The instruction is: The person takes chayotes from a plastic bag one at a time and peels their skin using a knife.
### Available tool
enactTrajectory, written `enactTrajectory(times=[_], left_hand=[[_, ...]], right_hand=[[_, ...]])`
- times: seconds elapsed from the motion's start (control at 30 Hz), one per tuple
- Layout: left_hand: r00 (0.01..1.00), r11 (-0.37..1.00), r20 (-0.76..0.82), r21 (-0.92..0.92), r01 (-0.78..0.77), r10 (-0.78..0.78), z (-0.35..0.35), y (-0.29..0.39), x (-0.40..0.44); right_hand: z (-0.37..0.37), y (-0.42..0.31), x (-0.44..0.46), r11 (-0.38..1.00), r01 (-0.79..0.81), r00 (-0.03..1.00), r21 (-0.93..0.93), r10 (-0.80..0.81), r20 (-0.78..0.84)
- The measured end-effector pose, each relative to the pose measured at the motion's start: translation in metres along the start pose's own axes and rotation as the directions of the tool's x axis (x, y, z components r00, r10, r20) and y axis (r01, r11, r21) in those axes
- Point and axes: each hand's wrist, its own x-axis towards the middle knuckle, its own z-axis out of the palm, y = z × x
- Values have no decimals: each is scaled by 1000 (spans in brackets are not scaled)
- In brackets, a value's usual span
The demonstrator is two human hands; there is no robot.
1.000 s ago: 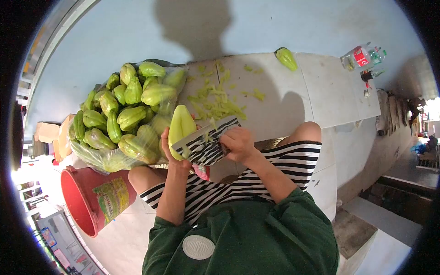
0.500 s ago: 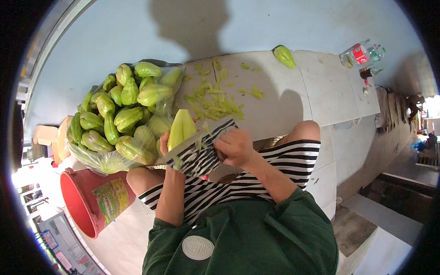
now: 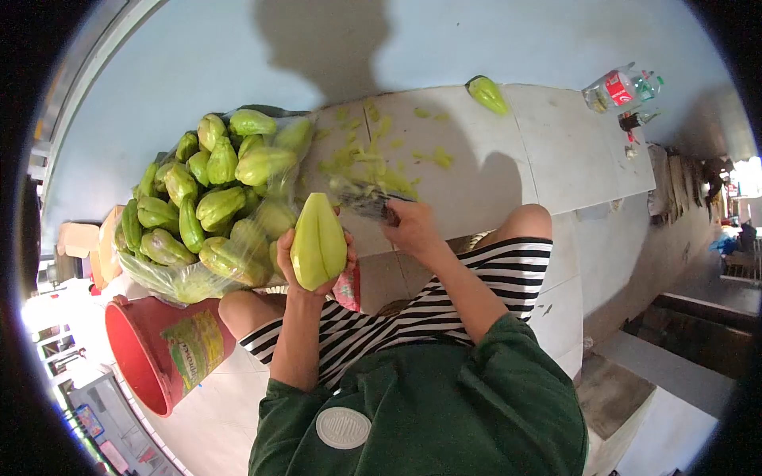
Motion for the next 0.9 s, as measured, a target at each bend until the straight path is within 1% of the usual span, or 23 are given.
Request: enactTrajectory(times=[0.03,0.07,0.13,0.17,0.2,0.23,0.27,0.3,0.33,0.37,0.4,0.43,0.47,0.5,0.53,0.57,0.6,0.63,0.67,0.73,0.77,0.87,0.9], left_hand=[[1000,1000,-23,-17,1,-1,2,0,1],[999,999,-49,-35,-5,3,2,1,3],[998,1000,-64,-19,-23,22,2,2,3],[996,999,-82,-2,-35,34,2,2,2],[995,999,-90,-2,-43,42,4,4,2],[985,998,-160,-10,-68,66,9,6,2],[970,996,-226,-17,-91,85,14,7,2],[971,996,-225,-16,-91,85,18,7,0],[954,996,-284,27,-91,95,23,8,0],[933,993,-342,69,-91,109,25,10,2],[933,992,-338,67,-104,120,20,11,5],[902,988,-411,130,-83,130,11,10,4],[865,980,-482,190,-56,143,5,9,2],[861,980,-485,190,-66,152,5,8,4],[812,960,-548,274,-51,200,6,7,7],[758,935,-603,353,-26,249,7,6,7],[756,936,-605,352,-26,249,8,7,6],[805,926,-548,378,-2,226,8,9,5],[850,913,-488,407,17,201,9,10,6],[845,888,-488,458,35,218,10,10,6],[843,859,-484,510,53,236,10,10,7],[839,838,-494,539,89,229,8,10,6],[840,839,-494,536,93,223,8,9,6]], right_hand=[[1,5,4,977,-212,977,-10,212,-5],[1,8,4,979,-204,979,-15,204,-9],[-2,3,3,931,-327,945,164,326,34],[-3,1,4,933,-320,947,163,317,44],[-3,-3,4,908,-337,939,247,345,13],[-3,-5,3,876,-350,926,331,377,-18],[-1,-5,1,875,-351,926,333,377,-14],[0,-2,3,865,-419,903,275,429,24],[0,0,7,853,-477,877,214,477,52],[-1,0,7,857,-468,881,213,470,46],[-2,-4,4,902,-390,920,185,389,41],[-3,-8,-2,935,-317,949,159,313,46],[-4,-9,-5,936,-316,949,156,311,58],[-7,-10,-4,982,-143,990,120,144,4],[-9,-11,-4,997,31,999,77,-27,-48],[-12,-13,-4,996,31,999,81,-28,-44],[-18,-17,-2,985,170,985,5,-170,-3],[-23,-19,-2,949,307,951,-67,-304,49],[-22,-22,-2,949,308,951,-70,-305,51],[-17,-29,-5,904,403,914,-142,-405,20],[-17,-31,-6,905,403,914,-140,-404,20],[-18,-33,-6,901,407,913,-148,-407,35],[-19,-33,-5,914,355,935,-196,-351,53]])
